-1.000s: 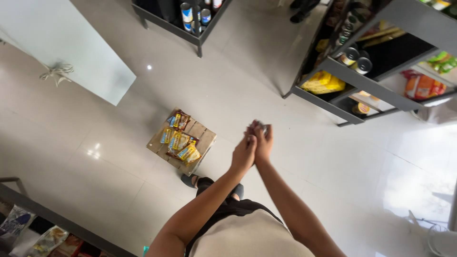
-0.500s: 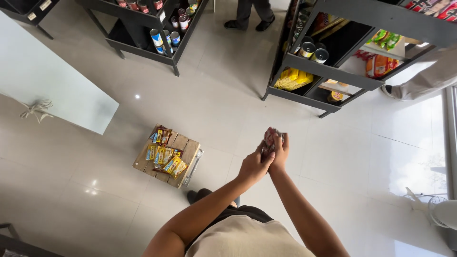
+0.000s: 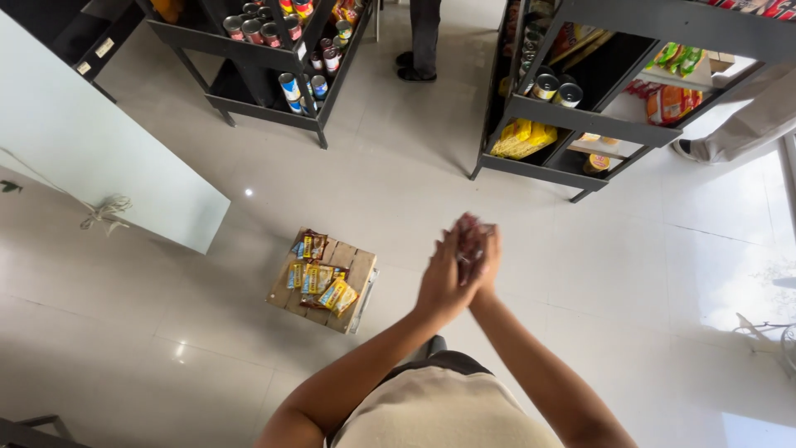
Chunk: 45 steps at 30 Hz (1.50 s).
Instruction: The person is sorting various snack packets from a stool and placing them into bins on a grocery shelf.
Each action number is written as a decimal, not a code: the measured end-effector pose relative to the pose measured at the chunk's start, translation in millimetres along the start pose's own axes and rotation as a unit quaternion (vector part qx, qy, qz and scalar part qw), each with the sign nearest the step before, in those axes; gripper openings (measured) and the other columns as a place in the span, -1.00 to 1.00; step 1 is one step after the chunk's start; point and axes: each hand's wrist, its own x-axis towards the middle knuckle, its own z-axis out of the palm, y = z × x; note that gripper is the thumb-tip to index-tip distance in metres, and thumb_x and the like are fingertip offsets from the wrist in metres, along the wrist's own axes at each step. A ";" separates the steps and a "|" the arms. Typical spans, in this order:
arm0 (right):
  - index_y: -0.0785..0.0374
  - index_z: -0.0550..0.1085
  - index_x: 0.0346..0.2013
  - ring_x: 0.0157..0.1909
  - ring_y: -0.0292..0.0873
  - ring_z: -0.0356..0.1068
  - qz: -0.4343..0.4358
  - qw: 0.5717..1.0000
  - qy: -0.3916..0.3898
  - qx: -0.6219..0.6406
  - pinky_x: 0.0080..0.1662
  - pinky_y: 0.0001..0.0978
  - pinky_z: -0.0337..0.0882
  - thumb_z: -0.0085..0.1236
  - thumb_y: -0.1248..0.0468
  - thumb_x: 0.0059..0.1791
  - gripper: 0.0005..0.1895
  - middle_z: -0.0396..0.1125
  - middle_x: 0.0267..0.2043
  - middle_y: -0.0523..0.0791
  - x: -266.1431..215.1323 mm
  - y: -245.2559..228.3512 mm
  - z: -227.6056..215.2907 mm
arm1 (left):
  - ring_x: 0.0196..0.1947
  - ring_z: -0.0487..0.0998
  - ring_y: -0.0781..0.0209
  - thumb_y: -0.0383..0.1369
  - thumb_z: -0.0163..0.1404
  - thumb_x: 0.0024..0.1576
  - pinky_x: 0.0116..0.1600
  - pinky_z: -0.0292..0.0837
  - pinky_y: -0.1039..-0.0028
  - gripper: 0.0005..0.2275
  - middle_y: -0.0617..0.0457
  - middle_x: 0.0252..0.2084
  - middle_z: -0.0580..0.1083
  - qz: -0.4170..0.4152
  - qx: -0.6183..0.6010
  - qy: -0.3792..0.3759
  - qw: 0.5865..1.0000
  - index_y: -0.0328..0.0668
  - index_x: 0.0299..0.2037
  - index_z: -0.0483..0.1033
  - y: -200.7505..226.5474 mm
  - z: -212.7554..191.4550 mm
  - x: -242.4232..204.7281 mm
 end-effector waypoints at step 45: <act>0.14 0.39 -0.19 -0.25 -0.20 0.16 0.260 0.957 -0.026 0.125 -0.08 -0.34 0.27 -0.01 0.19 0.09 -0.89 0.16 -0.38 -0.17 -76.7 -112.3 75.0 | 0.42 0.18 -0.35 0.11 -0.33 0.30 0.43 0.11 -0.07 -0.40 -0.33 0.44 0.19 -0.217 -0.240 0.064 0.944 0.13 0.51 0.03 -21.1 -116.3 -51.6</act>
